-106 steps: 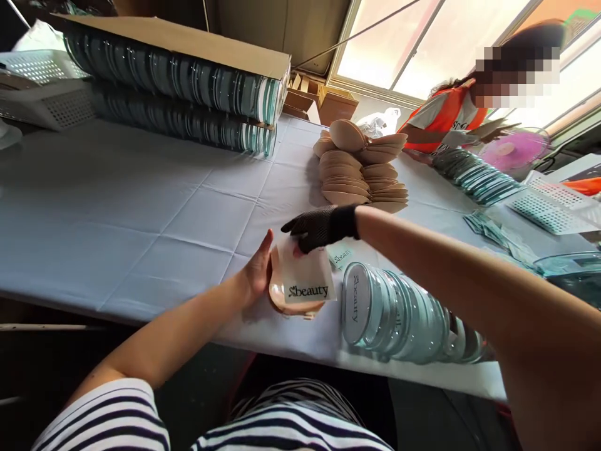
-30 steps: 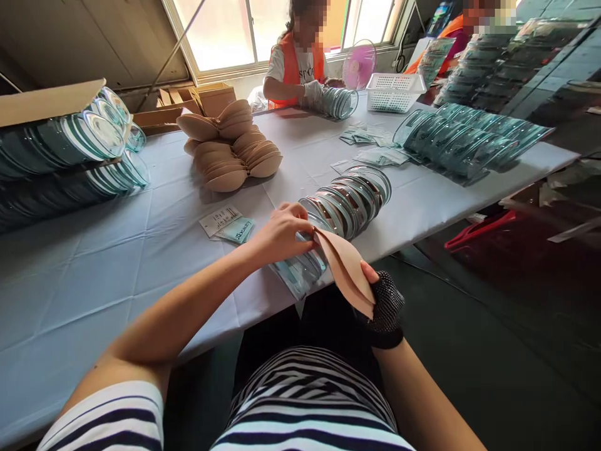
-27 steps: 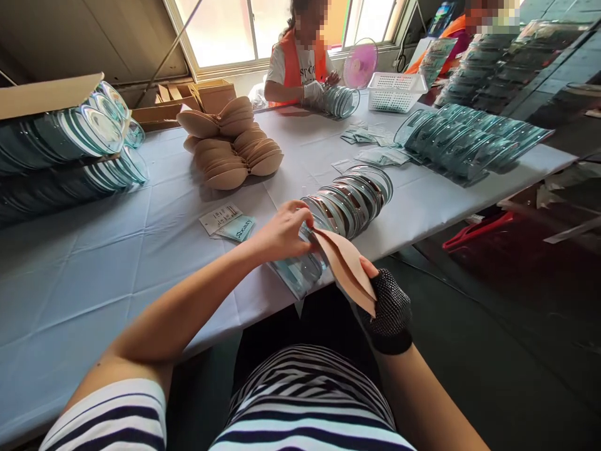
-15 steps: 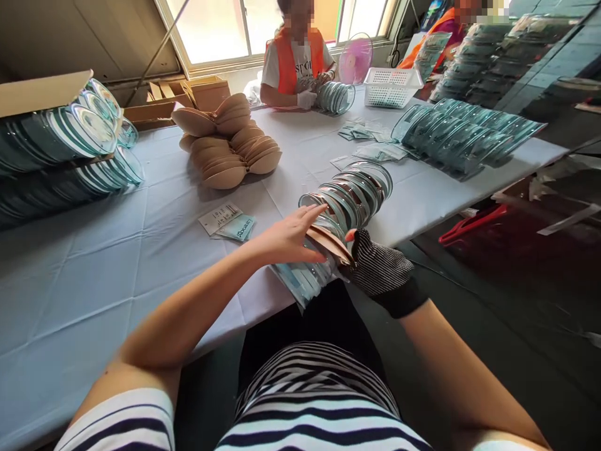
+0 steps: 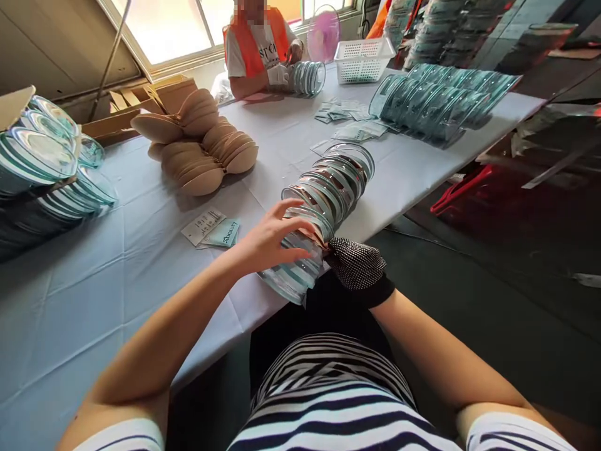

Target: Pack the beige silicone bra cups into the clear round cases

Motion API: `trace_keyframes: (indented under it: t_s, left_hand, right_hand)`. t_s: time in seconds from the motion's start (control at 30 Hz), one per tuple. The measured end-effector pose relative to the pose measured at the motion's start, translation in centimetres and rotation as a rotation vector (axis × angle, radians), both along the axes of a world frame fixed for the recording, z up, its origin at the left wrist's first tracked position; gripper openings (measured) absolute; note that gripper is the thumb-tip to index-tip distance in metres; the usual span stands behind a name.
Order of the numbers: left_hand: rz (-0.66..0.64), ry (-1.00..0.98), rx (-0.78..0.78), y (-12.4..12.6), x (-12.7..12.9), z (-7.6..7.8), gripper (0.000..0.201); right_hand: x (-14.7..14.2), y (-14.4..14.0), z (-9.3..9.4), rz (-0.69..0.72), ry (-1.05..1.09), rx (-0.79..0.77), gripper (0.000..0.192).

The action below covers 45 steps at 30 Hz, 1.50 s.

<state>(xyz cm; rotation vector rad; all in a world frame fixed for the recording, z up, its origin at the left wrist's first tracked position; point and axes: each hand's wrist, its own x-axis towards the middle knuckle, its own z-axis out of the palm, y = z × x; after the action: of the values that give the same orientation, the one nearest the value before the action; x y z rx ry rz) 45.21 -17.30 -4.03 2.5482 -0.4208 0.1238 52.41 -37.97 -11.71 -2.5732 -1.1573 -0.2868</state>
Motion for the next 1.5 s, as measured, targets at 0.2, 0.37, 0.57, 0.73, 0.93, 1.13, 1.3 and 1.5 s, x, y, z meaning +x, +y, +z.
trace_keyframes:
  t_s: [0.2,0.37,0.57,0.73,0.93,1.13,1.3,1.5]
  left_hand:
    - [-0.059,-0.050,0.043,0.1,0.6,0.1,0.019]
    - [-0.095,-0.016,0.109,0.0,0.9,0.3,0.015]
    - [-0.063,-0.038,0.265,-0.4,1.1,1.0,0.023]
    - [-0.049,-0.066,0.343,-0.5,1.3,1.2,0.029]
    - [-0.183,0.094,0.312,-1.0,2.0,1.9,0.042]
    - [-0.014,-0.062,0.682,0.4,1.4,2.8,0.063]
    - [0.012,-0.052,0.482,2.6,1.1,2.1,0.050]
    - [0.033,-0.012,0.137,3.8,2.3,1.2,0.030]
  right_hand:
    - [0.1,0.2,-1.2,-0.046,0.319,0.226,0.023]
    - [0.8,0.2,-1.7,0.126,0.758,0.506,0.016]
    - [2.2,-0.9,-1.4,0.487,0.972,0.442,0.025]
    - [1.9,-1.0,-0.5,0.506,1.285,0.531,0.038]
    - [-0.1,1.2,-0.1,0.346,1.162,0.740,0.032]
    - [-0.4,1.5,-0.3,0.251,0.785,0.646,0.022]
    - [-1.4,1.2,-0.2,0.206,0.471,0.461,0.034]
    - [-0.7,0.2,0.9,0.313,0.258,0.333,0.038]
